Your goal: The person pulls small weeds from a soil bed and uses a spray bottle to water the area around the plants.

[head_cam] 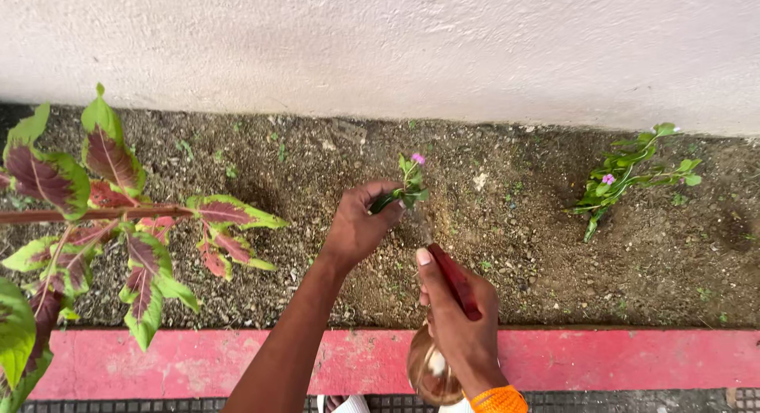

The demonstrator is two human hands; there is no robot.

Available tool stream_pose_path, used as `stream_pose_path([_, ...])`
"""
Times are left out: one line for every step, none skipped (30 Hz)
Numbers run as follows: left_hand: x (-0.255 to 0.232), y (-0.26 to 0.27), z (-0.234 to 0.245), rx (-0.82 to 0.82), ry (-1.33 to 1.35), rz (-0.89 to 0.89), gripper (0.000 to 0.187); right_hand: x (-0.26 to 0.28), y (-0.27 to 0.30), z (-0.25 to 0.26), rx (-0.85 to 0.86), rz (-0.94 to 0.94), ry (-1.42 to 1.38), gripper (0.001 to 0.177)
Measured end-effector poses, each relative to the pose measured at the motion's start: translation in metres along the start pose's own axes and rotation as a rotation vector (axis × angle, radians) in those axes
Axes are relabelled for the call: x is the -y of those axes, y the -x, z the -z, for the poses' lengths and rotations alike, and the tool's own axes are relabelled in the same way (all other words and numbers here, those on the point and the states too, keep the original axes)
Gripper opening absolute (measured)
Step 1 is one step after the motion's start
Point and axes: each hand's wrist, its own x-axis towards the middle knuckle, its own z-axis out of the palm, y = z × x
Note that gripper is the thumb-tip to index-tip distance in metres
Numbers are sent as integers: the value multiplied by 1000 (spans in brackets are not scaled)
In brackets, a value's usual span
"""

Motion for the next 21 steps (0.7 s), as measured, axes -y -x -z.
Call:
stream_pose_path([-1,1,0,11,8,20,22,1,1,-1,8,5,10,46])
stream_pose_path([-2,2,1,22,-25,45,21,2,0,-3,14,16,17,46])
stream_pose_path([-3,2,2,32,-59,70,19,2,-1,-5,17,50,6,46])
stream_pose_path([-3,3,2,45,-88,98,18,2,-2,-6,18,80,-2,46])
stream_pose_path([-3,3,2,53,-63,64,18,1,-1,-7,19,110,-10,46])
stream_pose_path([-1,2,2,60,-38,31,17,1,-1,-8,-10,88,0,45])
stream_pose_path([1,2,2,66,-13,-1,17,2,-2,-10,-39,66,10,44])
stream_pose_path([3,0,1,69,9,-42,16,4,-4,-13,-67,51,15,44])
stream_pose_path([5,-1,-2,72,31,-83,15,6,-6,-16,-66,30,-31,44])
stream_pose_path([7,-1,-3,76,52,-118,14,6,-7,-19,-62,2,-78,45])
stream_pose_path([8,-2,0,68,14,-80,13,6,-8,-22,-58,-26,-125,46])
stream_pose_path([9,-3,1,67,-16,-34,12,5,-8,-22,-48,13,-112,46])
stream_pose_path([10,-3,1,67,-47,12,12,6,-11,-22,-37,51,-99,45])
stream_pose_path([8,-5,3,73,-60,46,12,8,-14,-23,-19,96,-86,45])
stream_pose_path([5,-6,4,79,-73,79,12,9,-14,-24,-11,80,-84,44])
stream_pose_path([1,-8,4,87,-85,106,13,10,-14,-24,-6,70,-82,43])
stream_pose_path([-3,-9,3,80,-50,85,12,11,-15,-23,-2,61,-80,43])
stream_pose_path([-6,-7,2,76,-18,71,13,9,-14,-23,-10,65,-57,43])
stream_pose_path([-9,-5,1,71,14,58,16,8,-15,-23,-18,70,-34,43])
stream_pose_path([-11,-3,2,67,11,45,18,6,-16,-23,-26,77,-11,43])
stream_pose_path([-13,-2,3,62,7,32,21,4,-18,-23,-14,78,-18,45])
